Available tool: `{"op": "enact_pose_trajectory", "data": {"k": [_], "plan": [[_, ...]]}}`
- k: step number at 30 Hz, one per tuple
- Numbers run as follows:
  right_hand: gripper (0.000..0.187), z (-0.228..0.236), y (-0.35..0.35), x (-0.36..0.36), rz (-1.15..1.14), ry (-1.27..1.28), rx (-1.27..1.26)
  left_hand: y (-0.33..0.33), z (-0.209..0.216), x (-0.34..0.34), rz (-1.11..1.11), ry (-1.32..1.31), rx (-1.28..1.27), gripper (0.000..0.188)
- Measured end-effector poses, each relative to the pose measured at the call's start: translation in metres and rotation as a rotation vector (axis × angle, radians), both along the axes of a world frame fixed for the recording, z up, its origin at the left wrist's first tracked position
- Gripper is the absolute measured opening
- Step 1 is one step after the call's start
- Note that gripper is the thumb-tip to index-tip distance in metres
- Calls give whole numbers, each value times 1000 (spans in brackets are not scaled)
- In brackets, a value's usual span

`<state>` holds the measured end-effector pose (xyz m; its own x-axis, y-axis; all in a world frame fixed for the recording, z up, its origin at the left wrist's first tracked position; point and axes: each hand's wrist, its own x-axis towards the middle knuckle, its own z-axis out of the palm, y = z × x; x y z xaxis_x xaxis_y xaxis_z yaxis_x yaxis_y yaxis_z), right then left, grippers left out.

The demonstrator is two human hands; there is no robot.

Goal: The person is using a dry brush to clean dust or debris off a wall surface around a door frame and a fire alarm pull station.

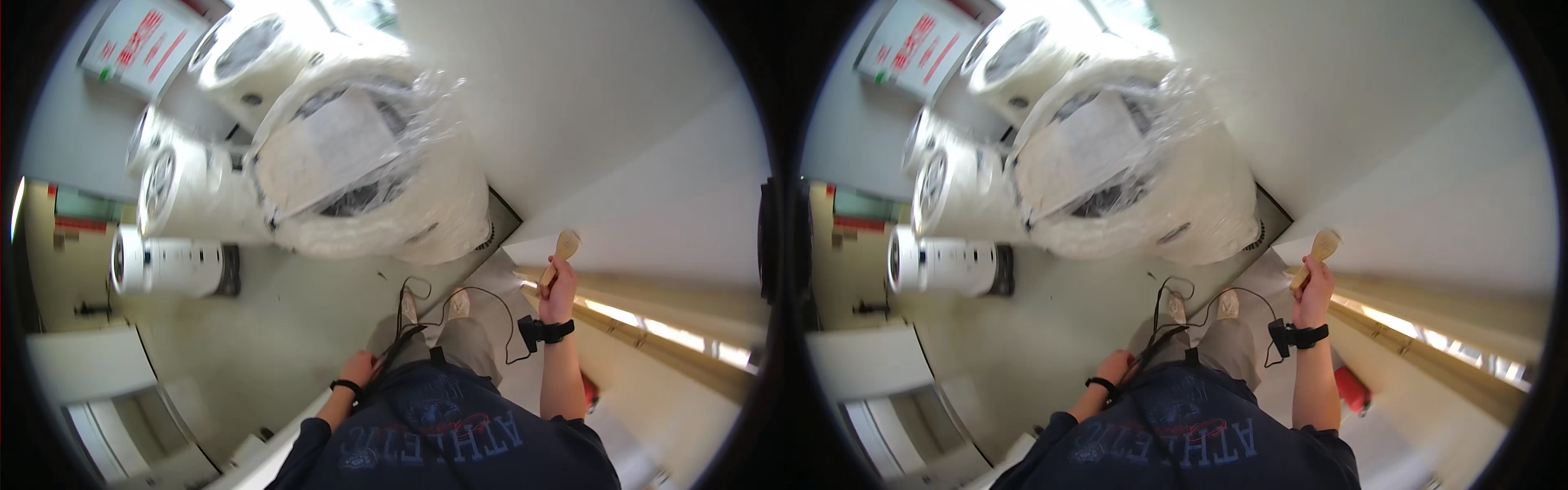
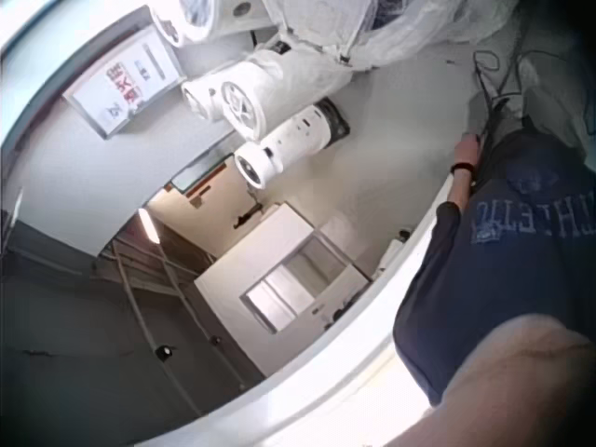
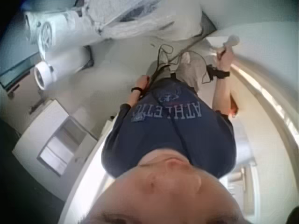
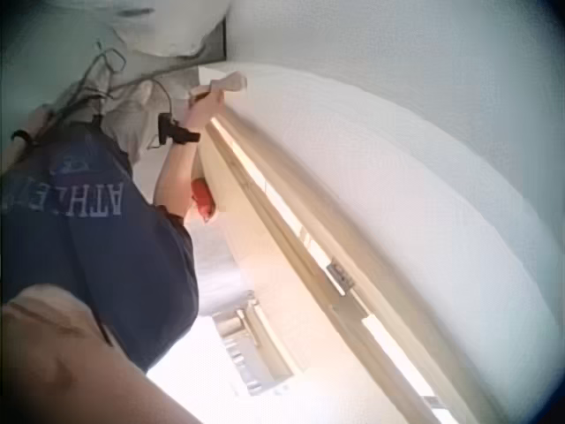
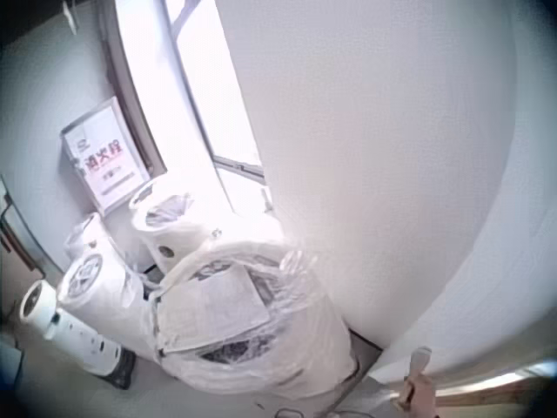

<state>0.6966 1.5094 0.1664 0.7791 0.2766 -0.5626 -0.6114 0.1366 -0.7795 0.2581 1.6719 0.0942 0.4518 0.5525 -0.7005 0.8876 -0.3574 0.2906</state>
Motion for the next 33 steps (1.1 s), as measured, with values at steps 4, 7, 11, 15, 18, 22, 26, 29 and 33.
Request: {"op": "enact_pose_trajectory", "data": {"k": [4, 7, 11, 15, 18, 22, 26, 29, 33], "plan": [[16, 45, 44, -4, 113, -82, 26, -34, 3, -16, 211, -32, 37, 33], [22, 74, 68, -3, 151, -346, -1, -55, 3, -24, 334, -20, 56, 32], [22, 82, 94, 24, 145, -447, -36, -90, -3, -39, 474, 23, 52, 31], [21, 45, 96, 50, 20, -299, 84, -122, -8, -60, 544, -20, 100, 31], [24, 14, 97, 41, 41, -84, 147, -136, -5, -65, 754, -68, 135, 30], [17, 11, 112, -27, 76, -57, 176, -148, -8, -76, 813, -85, 136, 31], [13, 33, 112, -120, 523, -326, 23, -153, -25, -93, 878, -59, 139, 32], [12, 41, 111, -179, 1038, -470, 101, -156, -25, -106, 933, -34, 179, 32], [16, 70, 136, -247, 1762, -736, 105, -148, -27, -132, 1031, -83, 99, 33]]}}
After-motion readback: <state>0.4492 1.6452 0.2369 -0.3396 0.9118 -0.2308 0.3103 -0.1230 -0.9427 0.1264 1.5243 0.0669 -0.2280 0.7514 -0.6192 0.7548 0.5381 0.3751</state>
